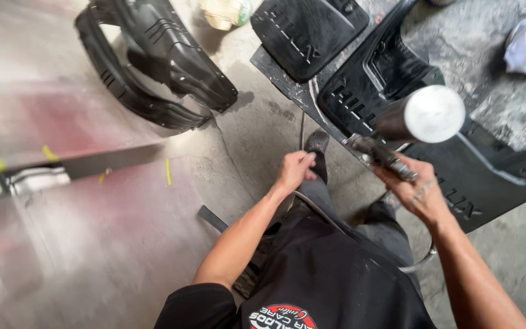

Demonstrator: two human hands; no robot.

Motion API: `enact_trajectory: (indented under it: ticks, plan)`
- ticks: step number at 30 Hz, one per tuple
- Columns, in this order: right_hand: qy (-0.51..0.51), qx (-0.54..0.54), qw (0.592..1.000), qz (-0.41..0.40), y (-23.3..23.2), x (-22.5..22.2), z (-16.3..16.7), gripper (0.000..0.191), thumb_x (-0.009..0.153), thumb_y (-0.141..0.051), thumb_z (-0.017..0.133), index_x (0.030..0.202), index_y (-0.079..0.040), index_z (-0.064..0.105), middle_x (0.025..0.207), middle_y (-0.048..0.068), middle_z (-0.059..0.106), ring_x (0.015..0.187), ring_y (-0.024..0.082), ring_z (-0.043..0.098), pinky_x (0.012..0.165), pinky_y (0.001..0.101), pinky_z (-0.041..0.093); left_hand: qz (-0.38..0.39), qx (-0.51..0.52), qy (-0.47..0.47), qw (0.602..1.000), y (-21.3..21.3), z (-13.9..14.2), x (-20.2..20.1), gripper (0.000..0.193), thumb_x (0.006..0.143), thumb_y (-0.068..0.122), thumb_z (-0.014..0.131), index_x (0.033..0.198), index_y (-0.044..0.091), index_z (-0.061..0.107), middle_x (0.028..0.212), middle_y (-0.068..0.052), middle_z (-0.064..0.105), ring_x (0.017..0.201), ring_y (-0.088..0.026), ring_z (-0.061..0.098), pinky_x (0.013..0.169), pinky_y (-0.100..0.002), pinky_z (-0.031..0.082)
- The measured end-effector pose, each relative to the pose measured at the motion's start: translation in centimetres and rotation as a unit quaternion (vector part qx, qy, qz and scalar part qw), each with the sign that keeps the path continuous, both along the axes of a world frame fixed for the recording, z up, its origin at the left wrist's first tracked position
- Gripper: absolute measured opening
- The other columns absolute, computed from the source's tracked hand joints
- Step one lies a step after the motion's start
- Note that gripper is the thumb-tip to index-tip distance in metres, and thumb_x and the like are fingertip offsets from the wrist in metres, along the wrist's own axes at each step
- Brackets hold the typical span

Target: The person pours liquid from a can into a spray gun, then sprays several black plastic car parts laid out on a metal table. The person wipes one part with a cloth, flips parts over, and continues spraying each side.

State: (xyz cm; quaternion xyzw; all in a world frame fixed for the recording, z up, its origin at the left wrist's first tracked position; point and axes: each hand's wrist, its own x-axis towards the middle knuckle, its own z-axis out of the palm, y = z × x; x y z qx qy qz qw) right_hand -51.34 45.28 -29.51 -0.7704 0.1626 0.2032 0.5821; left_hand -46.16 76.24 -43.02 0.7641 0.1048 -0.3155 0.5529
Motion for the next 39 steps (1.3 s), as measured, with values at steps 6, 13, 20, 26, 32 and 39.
enact_trajectory:
  ticks: [6,13,20,26,32,39]
  plan:
    - [0.063,-0.043,0.986,-0.149,4.2,6.5,1.1,0.025,0.098,-0.023,0.067,0.114,-0.006,0.077,0.068,0.007,0.066,0.060,0.013,0.060,0.058,0.0308,0.050,-0.067,0.041,-0.285,0.955,-4.2,0.7,14.4,0.016,0.097,0.010,0.062,0.107,0.002,0.070,0.092,-0.010,0.072,0.088,-0.025,0.071,0.079,-0.039,0.056]
    - [0.076,-0.049,0.973,-0.211,7.0,9.9,-1.4,0.025,0.097,-0.023,0.069,0.116,-0.008,0.077,0.066,0.006,0.066,0.057,0.012,0.061,0.057,0.0301,0.049,-0.377,0.272,-0.471,0.750,-8.1,-5.7,28.4,0.075,0.097,0.028,0.069,0.160,0.009,0.033,0.170,-0.017,0.012,0.157,-0.048,0.008,0.117,-0.078,0.022]
    - [0.027,-0.061,0.973,-0.222,9.0,8.9,-4.1,0.034,0.090,-0.020,0.074,0.122,-0.006,0.074,0.084,0.013,0.073,0.070,0.020,0.069,0.068,0.0338,0.054,-0.584,0.290,-0.499,0.571,-11.7,-10.4,35.0,0.083,0.097,0.049,0.063,0.163,0.009,0.032,0.172,-0.010,0.011,0.158,-0.038,0.007,0.121,-0.077,0.010]
    - [-0.036,-0.099,0.969,-0.221,8.9,7.9,-5.2,0.047,0.089,-0.023,0.076,0.131,-0.003,0.068,0.096,0.018,0.075,0.084,0.028,0.074,0.076,0.0371,0.056,-0.751,0.222,-0.508,0.358,-5.4,-7.8,33.0,0.066,0.107,0.045,0.055,0.160,0.007,0.041,0.173,-0.012,0.020,0.161,-0.034,0.010,0.126,-0.066,0.009]
    - [0.014,-0.099,0.965,-0.241,8.3,7.3,-5.6,0.049,0.088,-0.022,0.078,0.133,-0.004,0.069,0.092,0.016,0.075,0.078,0.023,0.073,0.072,0.0354,0.056,-0.672,0.269,-0.527,0.446,-11.6,-9.9,36.5,0.076,0.099,0.047,0.054,0.161,0.006,0.038,0.172,-0.010,0.022,0.158,-0.030,0.011,0.124,-0.064,0.012]
    - [-0.013,-0.085,0.967,-0.239,8.2,5.0,-5.1,0.048,0.090,-0.019,0.075,0.135,-0.004,0.067,0.100,0.013,0.077,0.081,0.020,0.074,0.074,0.0330,0.056,-0.843,0.151,-0.460,0.235,-2.4,-4.4,31.1,0.058,0.095,0.049,0.053,0.117,0.000,0.073,0.142,-0.020,0.058,0.145,-0.040,0.040,0.120,-0.061,0.018]
